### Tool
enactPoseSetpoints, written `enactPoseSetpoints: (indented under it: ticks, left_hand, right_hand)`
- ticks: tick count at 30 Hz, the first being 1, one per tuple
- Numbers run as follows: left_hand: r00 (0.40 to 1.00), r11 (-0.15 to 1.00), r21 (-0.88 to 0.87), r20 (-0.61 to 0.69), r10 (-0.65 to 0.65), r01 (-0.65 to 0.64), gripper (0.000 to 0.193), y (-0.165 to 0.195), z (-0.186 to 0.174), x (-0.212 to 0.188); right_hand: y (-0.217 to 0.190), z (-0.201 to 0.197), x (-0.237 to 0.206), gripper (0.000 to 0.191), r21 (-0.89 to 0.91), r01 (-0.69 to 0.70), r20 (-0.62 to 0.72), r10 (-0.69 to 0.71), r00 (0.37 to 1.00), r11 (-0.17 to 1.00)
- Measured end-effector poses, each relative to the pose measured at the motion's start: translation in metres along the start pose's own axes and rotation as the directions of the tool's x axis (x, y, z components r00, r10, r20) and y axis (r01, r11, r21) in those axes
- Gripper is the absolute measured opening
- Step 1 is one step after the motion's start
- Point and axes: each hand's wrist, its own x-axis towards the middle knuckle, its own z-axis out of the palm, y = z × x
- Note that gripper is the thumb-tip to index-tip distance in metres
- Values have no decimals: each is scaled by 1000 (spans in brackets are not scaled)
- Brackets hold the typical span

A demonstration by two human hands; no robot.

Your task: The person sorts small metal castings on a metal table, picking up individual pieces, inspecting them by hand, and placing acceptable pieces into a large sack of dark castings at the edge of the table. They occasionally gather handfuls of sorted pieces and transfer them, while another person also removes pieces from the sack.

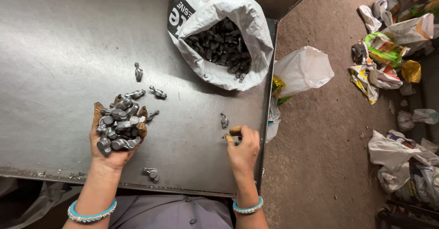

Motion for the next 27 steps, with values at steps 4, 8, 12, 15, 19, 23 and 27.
enactPoseSetpoints:
  ticks: [4,8,12,15,19,23,27]
  left_hand:
    - [1000,1000,-4,27,-10,10,48,4,0,-1]
    - [998,998,-54,61,-35,38,53,7,-1,-2]
    - [999,999,-39,47,-13,15,51,10,-4,-3]
    - [998,999,-42,63,-3,6,52,13,-6,-5]
    - [994,995,-93,107,-16,26,52,16,-7,-6]
    - [998,1000,-14,52,18,-17,52,15,-6,-6]
    - [997,999,-51,74,18,-15,51,12,-4,-5]
  right_hand:
    - [10,-1,4,34,-1,-124,59,124,991,992]
    - [18,4,22,57,137,88,158,-110,981,987]
    - [24,20,35,61,149,305,274,-335,901,941]
    - [38,31,41,51,209,343,219,-386,896,916]
    - [61,45,42,37,399,-84,351,-68,934,913]
    - [67,52,24,37,827,-390,394,77,916,406]
    - [57,40,-1,40,870,-455,431,154,889,192]
